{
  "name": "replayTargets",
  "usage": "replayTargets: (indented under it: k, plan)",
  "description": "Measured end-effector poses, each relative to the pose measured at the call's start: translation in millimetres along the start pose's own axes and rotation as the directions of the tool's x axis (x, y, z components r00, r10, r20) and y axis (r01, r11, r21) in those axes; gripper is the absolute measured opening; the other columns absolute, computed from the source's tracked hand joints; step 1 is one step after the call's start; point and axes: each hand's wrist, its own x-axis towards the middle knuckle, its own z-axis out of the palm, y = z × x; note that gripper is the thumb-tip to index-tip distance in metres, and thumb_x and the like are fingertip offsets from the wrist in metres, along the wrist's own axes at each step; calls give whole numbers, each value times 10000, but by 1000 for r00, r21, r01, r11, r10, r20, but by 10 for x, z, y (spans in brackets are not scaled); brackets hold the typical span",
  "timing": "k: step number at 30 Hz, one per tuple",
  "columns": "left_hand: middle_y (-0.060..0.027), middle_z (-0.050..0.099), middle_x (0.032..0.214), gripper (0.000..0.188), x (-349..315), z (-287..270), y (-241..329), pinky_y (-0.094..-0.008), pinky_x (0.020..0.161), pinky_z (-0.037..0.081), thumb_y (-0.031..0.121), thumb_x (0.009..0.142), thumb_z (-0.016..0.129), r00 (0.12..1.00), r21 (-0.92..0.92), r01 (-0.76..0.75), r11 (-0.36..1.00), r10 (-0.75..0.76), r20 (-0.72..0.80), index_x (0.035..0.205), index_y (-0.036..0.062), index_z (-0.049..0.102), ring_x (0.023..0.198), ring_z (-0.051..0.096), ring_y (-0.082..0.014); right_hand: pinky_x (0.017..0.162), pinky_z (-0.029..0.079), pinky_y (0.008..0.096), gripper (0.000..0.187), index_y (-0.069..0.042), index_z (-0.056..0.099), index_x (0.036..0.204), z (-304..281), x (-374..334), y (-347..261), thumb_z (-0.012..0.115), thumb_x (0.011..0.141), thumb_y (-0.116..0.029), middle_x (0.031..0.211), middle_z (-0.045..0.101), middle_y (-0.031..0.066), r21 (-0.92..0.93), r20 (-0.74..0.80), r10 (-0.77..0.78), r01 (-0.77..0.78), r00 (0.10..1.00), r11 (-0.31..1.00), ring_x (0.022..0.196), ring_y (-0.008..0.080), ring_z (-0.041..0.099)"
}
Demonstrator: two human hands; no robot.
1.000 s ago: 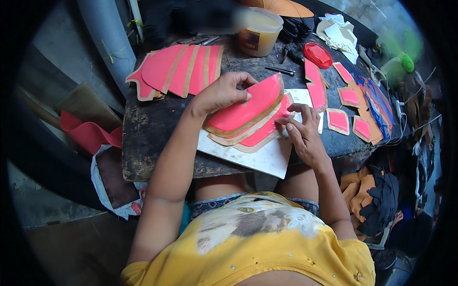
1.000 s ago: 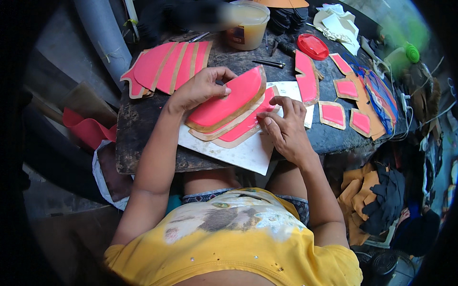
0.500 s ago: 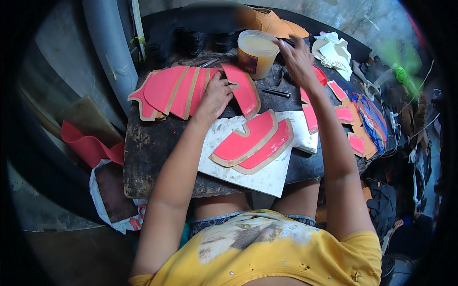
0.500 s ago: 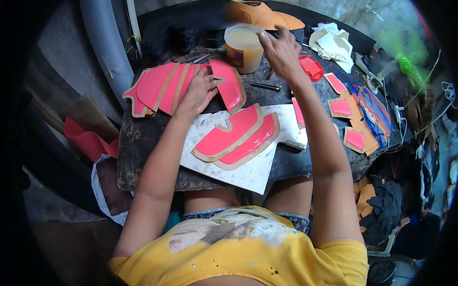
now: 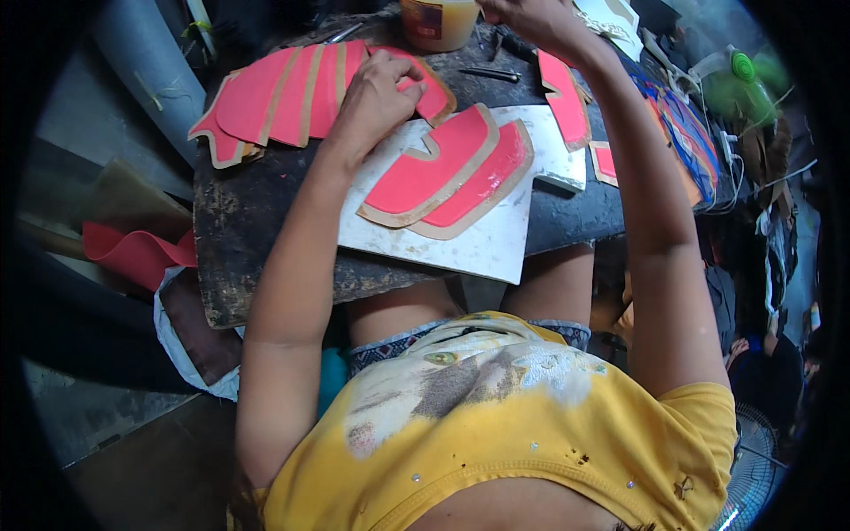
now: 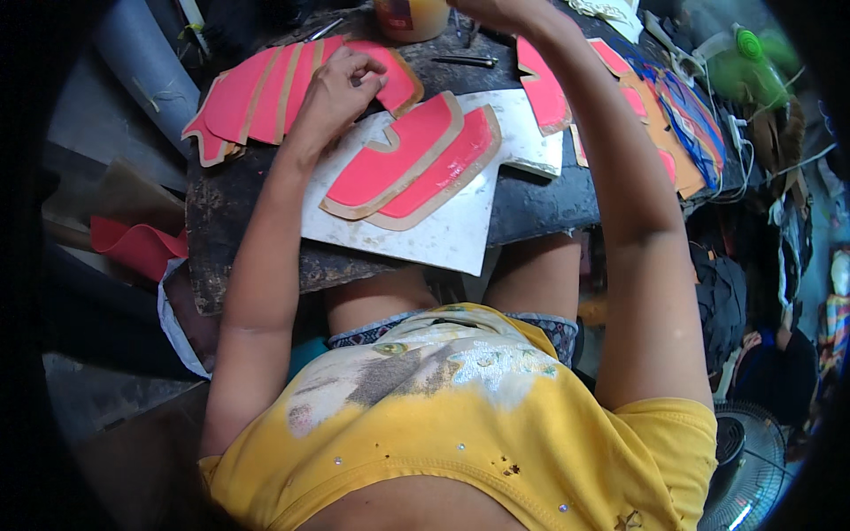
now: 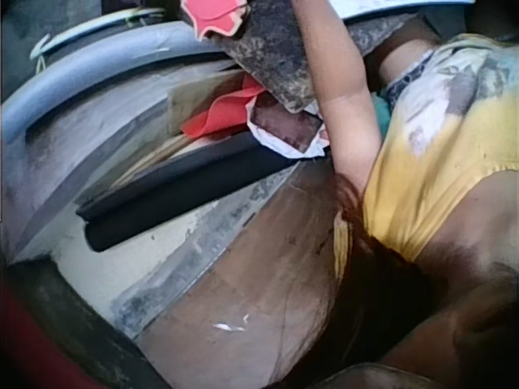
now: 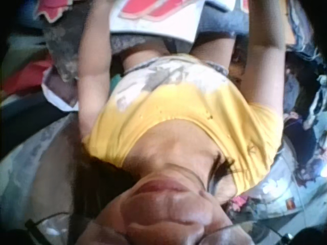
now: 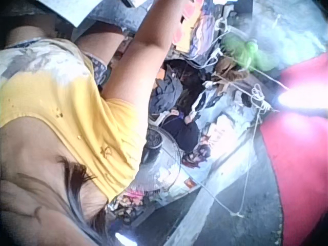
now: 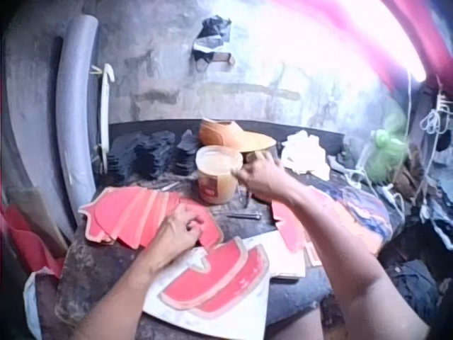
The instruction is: The person assembles pink and tan leather pieces by hand, pressing edges together on a white board. They use a hammer to tap the edges of the assembled pieces, then place the finished parts on the workbench.
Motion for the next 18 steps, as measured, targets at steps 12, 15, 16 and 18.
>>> replayTargets:
  k: [12, 15, 16, 18]
  plan:
    - [-239, 580, 1227, 535, -359, -185, 740, -431, 975, 471, 281, 806, 791, 900, 155, 45, 987, -107, 423, 1200, -42, 626, 1130, 590, -362, 1082, 373, 388, 551, -125, 475, 1461, -67, -2062, -931, 569, 925, -42, 1276, 622, 103, 776, 92, 392, -312, 915, 548, 1240, 236, 548]
    - [-168, 600, 1170, 531, -369, -127, 706, -386, 881, 511, 238, 806, 797, 920, 105, 41, 994, -79, 383, 1245, -5, 623, 1017, 634, -286, 1079, 378, 391, 579, -128, 476, 1460, 1, -2094, -1063, 572, 902, -11, 1248, 634, 116, 702, -17, 397, -272, 918, 658, 1212, 263, 564]
    - [-160, 599, 1158, 510, -365, -108, 693, -377, 874, 512, 221, 811, 794, 916, 89, 46, 995, -77, 395, 1239, 0, 626, 1005, 634, -277, 1078, 379, 391, 584, -127, 479, 1458, 23, -2098, -1068, 572, 895, -3, 1238, 638, 119, 700, -36, 411, -271, 911, 661, 1202, 270, 568]
    - [-149, 596, 1133, 480, -357, -77, 671, -366, 867, 513, 201, 821, 785, 908, 39, 23, 999, -37, 417, 1236, 14, 631, 989, 633, -267, 1085, 333, 419, 533, -143, 528, 1415, 49, -2113, -1035, 582, 897, -32, 1246, 632, 111, 744, 0, 406, -271, 914, 610, 1208, 277, 546]
